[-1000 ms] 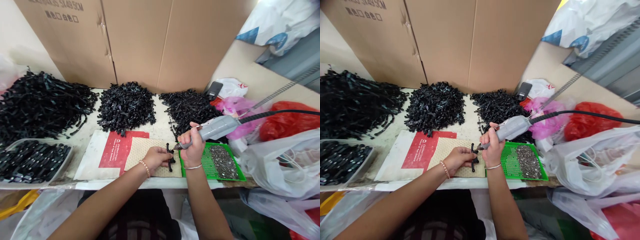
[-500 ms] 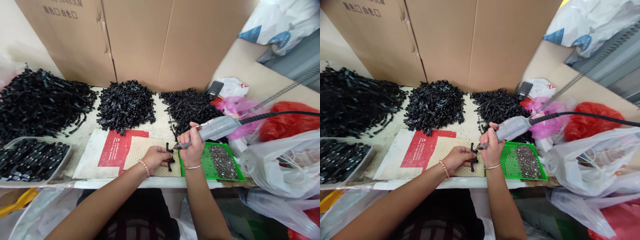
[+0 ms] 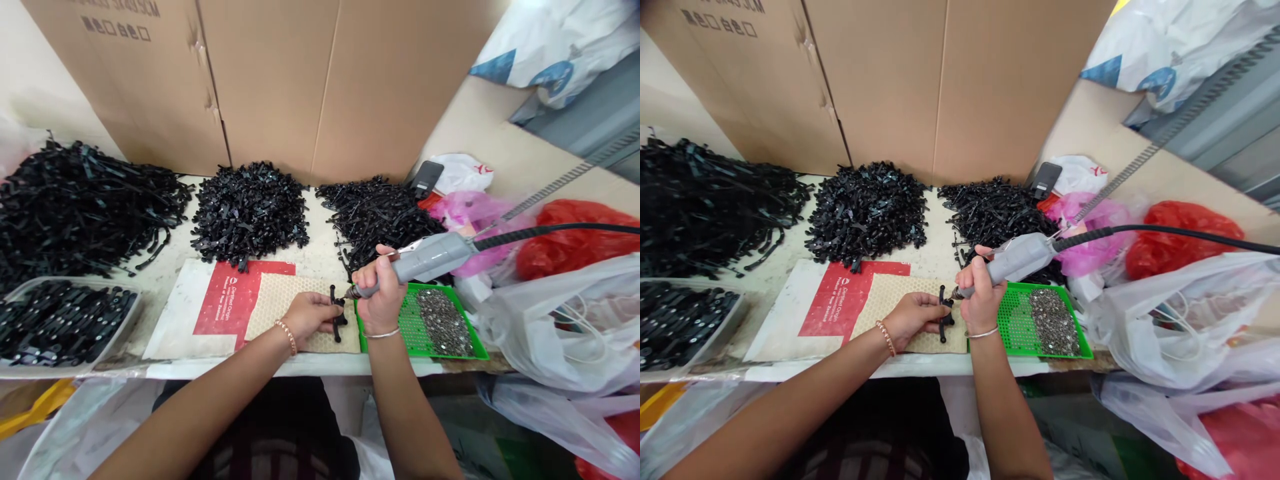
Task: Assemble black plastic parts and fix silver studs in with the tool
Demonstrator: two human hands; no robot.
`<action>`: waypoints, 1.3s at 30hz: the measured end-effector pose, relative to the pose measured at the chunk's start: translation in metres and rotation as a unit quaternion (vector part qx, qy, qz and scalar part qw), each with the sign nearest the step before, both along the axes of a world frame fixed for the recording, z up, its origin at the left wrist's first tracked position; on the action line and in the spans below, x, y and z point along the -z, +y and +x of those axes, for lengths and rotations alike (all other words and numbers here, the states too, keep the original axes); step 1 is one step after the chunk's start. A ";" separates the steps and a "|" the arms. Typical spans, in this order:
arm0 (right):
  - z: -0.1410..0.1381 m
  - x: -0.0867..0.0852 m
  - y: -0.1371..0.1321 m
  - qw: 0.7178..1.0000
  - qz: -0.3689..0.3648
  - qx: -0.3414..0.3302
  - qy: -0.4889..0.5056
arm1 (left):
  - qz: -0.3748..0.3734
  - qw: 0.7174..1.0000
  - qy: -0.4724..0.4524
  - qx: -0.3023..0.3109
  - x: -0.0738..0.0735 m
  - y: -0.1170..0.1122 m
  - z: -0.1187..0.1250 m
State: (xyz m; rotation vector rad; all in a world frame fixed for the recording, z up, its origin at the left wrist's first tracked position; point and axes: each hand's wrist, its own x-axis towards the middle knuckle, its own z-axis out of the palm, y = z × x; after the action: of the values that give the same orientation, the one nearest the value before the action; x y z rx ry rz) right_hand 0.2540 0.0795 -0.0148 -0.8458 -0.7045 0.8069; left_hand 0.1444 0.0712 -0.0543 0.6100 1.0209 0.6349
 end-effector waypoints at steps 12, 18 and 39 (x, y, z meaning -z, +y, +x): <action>-0.005 0.002 -0.001 1.000 0.010 -0.011 -0.024 | 0.001 1.000 -0.004 -0.001 0.003 0.000 0.000; -0.005 0.003 0.001 0.997 0.001 -0.057 -0.049 | -0.006 1.000 0.005 -0.004 0.003 0.001 0.001; 0.077 0.004 -0.029 0.985 0.019 0.145 -0.088 | -0.036 0.999 0.038 0.010 -0.007 0.003 -0.003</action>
State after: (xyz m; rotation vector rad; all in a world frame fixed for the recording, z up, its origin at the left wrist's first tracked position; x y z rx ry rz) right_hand 0.3311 0.0505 -0.0184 -0.9660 -0.7295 0.4603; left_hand 0.1413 0.0742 -0.0473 0.5839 1.1033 0.5573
